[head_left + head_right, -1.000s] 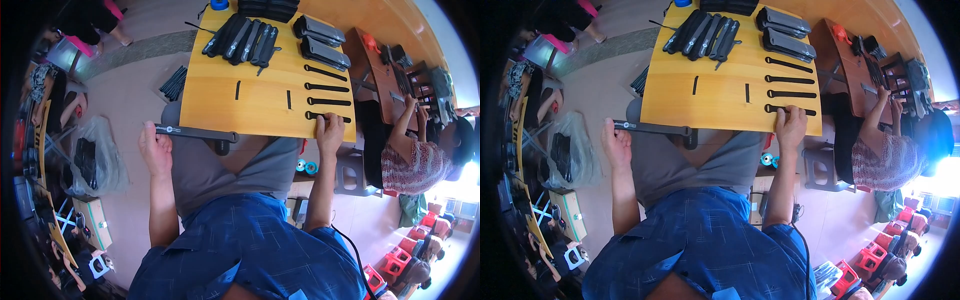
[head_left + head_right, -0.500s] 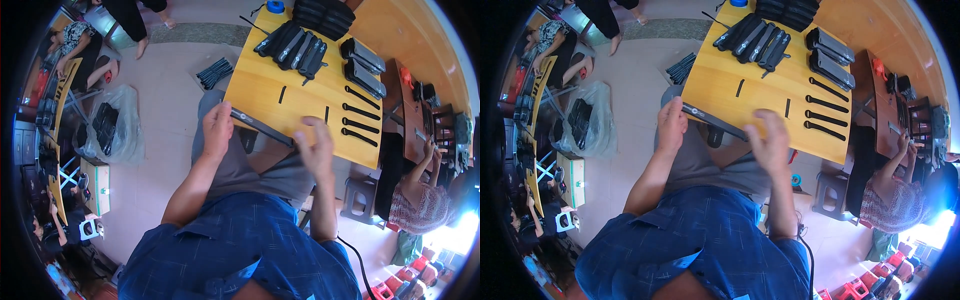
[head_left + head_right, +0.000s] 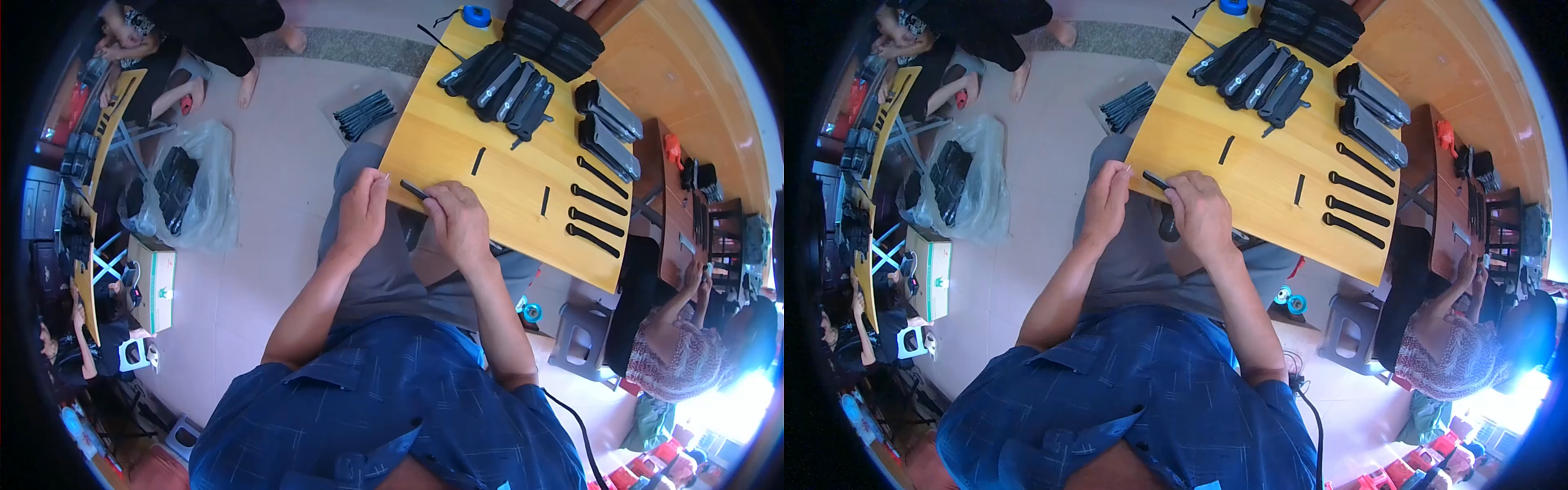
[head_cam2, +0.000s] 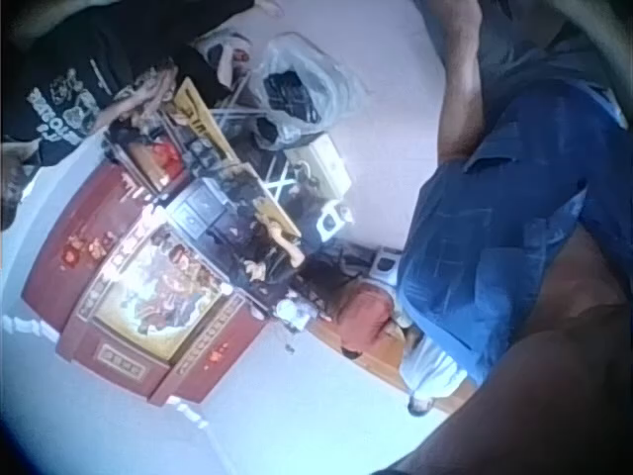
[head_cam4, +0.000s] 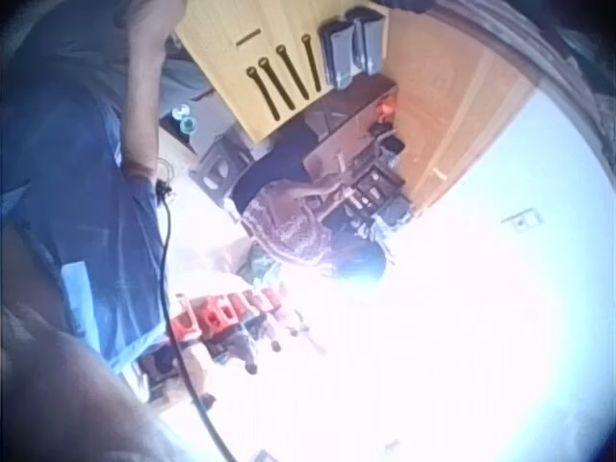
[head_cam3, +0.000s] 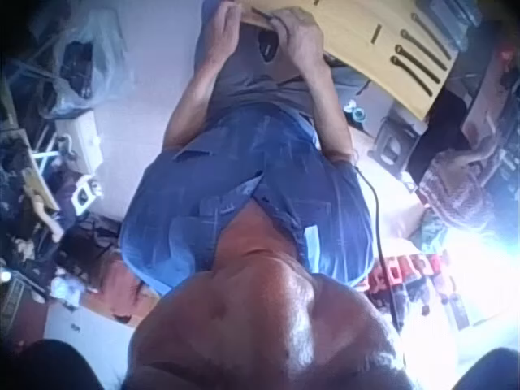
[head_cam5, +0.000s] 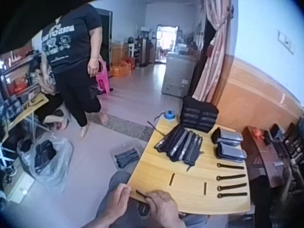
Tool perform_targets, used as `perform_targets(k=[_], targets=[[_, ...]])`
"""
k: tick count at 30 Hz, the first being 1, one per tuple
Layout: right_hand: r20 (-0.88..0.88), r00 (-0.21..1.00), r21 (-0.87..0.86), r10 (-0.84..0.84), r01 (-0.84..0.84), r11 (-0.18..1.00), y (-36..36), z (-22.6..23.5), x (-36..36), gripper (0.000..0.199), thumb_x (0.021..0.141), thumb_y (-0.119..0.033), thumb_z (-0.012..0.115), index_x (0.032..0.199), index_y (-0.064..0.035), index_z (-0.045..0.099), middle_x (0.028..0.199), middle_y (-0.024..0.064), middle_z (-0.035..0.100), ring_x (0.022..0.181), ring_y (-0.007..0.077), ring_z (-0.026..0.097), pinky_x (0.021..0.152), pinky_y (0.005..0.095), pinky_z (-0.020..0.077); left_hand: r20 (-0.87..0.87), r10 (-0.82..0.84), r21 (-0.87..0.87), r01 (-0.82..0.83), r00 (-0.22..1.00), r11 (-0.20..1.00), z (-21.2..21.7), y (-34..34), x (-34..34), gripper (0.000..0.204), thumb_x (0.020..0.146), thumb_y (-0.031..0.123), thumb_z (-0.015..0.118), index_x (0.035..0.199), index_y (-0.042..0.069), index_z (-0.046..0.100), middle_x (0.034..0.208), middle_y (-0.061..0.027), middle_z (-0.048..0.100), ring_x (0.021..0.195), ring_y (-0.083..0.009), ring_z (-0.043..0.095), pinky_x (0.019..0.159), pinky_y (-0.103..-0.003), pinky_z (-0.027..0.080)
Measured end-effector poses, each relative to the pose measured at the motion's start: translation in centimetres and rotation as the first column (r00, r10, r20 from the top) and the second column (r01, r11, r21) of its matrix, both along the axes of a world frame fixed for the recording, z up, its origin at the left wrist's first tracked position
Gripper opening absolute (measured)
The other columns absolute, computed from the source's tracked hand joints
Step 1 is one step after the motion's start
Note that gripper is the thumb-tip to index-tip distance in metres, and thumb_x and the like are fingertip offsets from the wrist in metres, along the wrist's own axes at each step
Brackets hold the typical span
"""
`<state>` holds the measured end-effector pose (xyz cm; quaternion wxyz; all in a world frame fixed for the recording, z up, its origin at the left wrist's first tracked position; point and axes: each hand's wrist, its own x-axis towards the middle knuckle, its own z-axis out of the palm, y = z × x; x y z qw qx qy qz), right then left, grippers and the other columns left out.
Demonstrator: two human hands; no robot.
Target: Assembling plastic end-pieces onto synthetic fabric straps and organizing them on a workbench.
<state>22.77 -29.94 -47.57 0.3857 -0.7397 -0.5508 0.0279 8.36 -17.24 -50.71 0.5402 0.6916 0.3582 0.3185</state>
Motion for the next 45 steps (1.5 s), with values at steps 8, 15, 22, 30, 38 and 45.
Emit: perform_targets(k=[8, 15, 22, 30, 38, 45], targets=[[-0.011, 1.000, -0.025, 0.022, -0.023, 0.999, 0.3, -1.0, 0.3, 0.016, 0.086, -0.009, 0.076, 0.102, -0.0056, 0.075, 0.094, 0.0128, 0.069, 0.094, 0.0345, 0.067, 0.079, 0.0437, 0.0561, -0.181, -0.093, 0.366, 0.155, 0.979, 0.918, 1.9, -1.1, -0.5, 0.010, 0.099, 0.014, 0.061, 0.093, 0.006, 0.060, 0.077, -0.0186, 0.068, 0.073, -0.0426, 0.069, 0.062, -0.051, 0.052], [-0.044, 0.999, -0.018, 0.015, -0.016, 1.000, 0.3, -1.3, 0.5, 0.015, 0.086, -0.012, 0.077, 0.100, -0.0071, 0.077, 0.093, 0.0116, 0.072, 0.090, 0.0347, 0.068, 0.078, 0.0440, 0.0562, -0.184, -0.099, 0.304, 0.153, 0.978, 0.940, 1.5, -1.8, -0.1, 0.009, 0.097, 0.014, 0.063, 0.092, 0.007, 0.059, 0.076, -0.0163, 0.069, 0.072, -0.0408, 0.070, 0.061, -0.050, 0.053], [-0.040, 0.999, -0.025, 0.002, -0.003, 1.000, 0.3, -1.4, 0.5, 0.016, 0.085, -0.012, 0.078, 0.101, -0.0064, 0.076, 0.092, 0.0123, 0.071, 0.091, 0.0346, 0.069, 0.079, 0.0439, 0.0559, -0.218, -0.152, 0.291, 0.213, 0.964, 0.933, 0.8, -1.9, 0.0, 0.007, 0.096, 0.010, 0.064, 0.094, 0.004, 0.060, 0.079, -0.0173, 0.069, 0.074, -0.0385, 0.071, 0.063, -0.044, 0.053], [-0.069, 0.997, -0.014, 0.017, -0.018, 1.000, 0.3, -1.4, 0.5, 0.018, 0.085, -0.012, 0.078, 0.102, -0.0055, 0.076, 0.090, 0.0127, 0.070, 0.090, 0.0352, 0.068, 0.080, 0.0441, 0.0550, -0.199, -0.165, 0.304, 0.221, 0.966, 0.927, 0.5, -1.7, 0.0, 0.009, 0.096, 0.014, 0.062, 0.093, 0.006, 0.059, 0.077, -0.0178, 0.069, 0.074, -0.0417, 0.070, 0.063, -0.051, 0.053], [-0.065, 0.998, -0.007, 0.020, -0.021, 1.000, 0.3, -1.8, 0.7, 0.019, 0.085, -0.012, 0.078, 0.102, -0.0056, 0.077, 0.091, 0.0129, 0.070, 0.089, 0.0355, 0.068, 0.080, 0.0442, 0.0548, -0.180, -0.165, 0.274, 0.210, 0.970, 0.938, 0.5, -1.6, 0.0, 0.010, 0.097, 0.010, 0.062, 0.092, 0.002, 0.059, 0.078, -0.0191, 0.067, 0.075, -0.0397, 0.071, 0.062, -0.045, 0.052], [-0.070, 0.997, -0.024, 0.017, -0.019, 1.000, 0.4, -2.0, 0.5, 0.022, 0.084, -0.011, 0.079, 0.105, -0.0058, 0.077, 0.094, 0.0131, 0.071, 0.092, 0.0353, 0.068, 0.082, 0.0438, 0.0551, -0.137, -0.106, 0.196, 0.132, 0.985, 0.972, 0.0, -1.9, 0.0, 0.015, 0.095, 0.012, 0.065, 0.106, 0.005, 0.058, 0.078, -0.0170, 0.071, 0.076, -0.0404, 0.072, 0.067, -0.050, 0.055]])
